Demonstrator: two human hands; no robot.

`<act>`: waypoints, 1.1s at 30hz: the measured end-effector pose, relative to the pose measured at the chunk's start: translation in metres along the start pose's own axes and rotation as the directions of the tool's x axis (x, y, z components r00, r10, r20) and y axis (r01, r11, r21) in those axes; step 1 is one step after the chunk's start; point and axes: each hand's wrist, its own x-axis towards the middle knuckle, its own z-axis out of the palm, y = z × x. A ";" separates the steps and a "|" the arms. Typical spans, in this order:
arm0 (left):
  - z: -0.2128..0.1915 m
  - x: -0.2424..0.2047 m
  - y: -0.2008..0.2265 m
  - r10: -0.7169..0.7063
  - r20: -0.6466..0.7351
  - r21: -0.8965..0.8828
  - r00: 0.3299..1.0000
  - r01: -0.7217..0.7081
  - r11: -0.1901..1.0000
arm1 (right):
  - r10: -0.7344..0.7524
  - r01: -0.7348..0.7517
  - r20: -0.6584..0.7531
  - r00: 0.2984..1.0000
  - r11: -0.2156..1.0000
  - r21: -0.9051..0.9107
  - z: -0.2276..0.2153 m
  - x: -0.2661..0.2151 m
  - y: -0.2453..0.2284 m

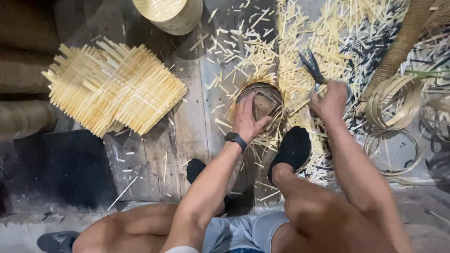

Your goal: The person weaves bamboo strips into circular bases using a perforated wooden mold. They place a woven mat over the mold, press it down, and trim the excess strips with shears. The finished bases are stacked on the floor.

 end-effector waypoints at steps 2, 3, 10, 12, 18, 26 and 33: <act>-0.003 0.010 -0.004 0.069 0.103 0.082 0.992 -0.078 0.994 | -0.040 0.034 -0.030 0.999 0.984 -0.175 0.008 0.010 0.043; -0.004 0.010 -0.006 0.119 0.101 0.265 0.988 -0.142 0.954 | -0.061 0.049 -0.038 0.997 0.964 -0.261 0.013 0.011 0.060; 0.006 0.007 0.003 -0.076 -0.172 0.176 0.982 0.106 0.979 | 0.209 -0.233 0.463 0.861 0.972 -0.005 0.030 0.018 0.085; 0.009 0.010 0.004 -0.051 -0.136 0.180 0.989 0.075 0.981 | 0.217 -0.362 0.603 0.768 0.923 0.128 0.022 0.008 0.080; 0.001 0.011 0.000 0.111 -0.035 0.193 0.993 -0.103 0.976 | -0.294 0.334 0.219 0.930 0.927 -0.173 -0.002 -0.018 0.032; -0.015 0.014 0.004 0.097 0.042 0.172 0.994 -0.103 0.980 | -0.057 0.284 0.481 0.875 0.864 -0.415 -0.010 0.008 -0.016; -0.026 0.026 -0.002 0.137 0.217 0.197 0.967 -0.180 0.964 | -0.149 0.393 0.451 0.880 0.762 -0.515 -0.008 0.024 -0.022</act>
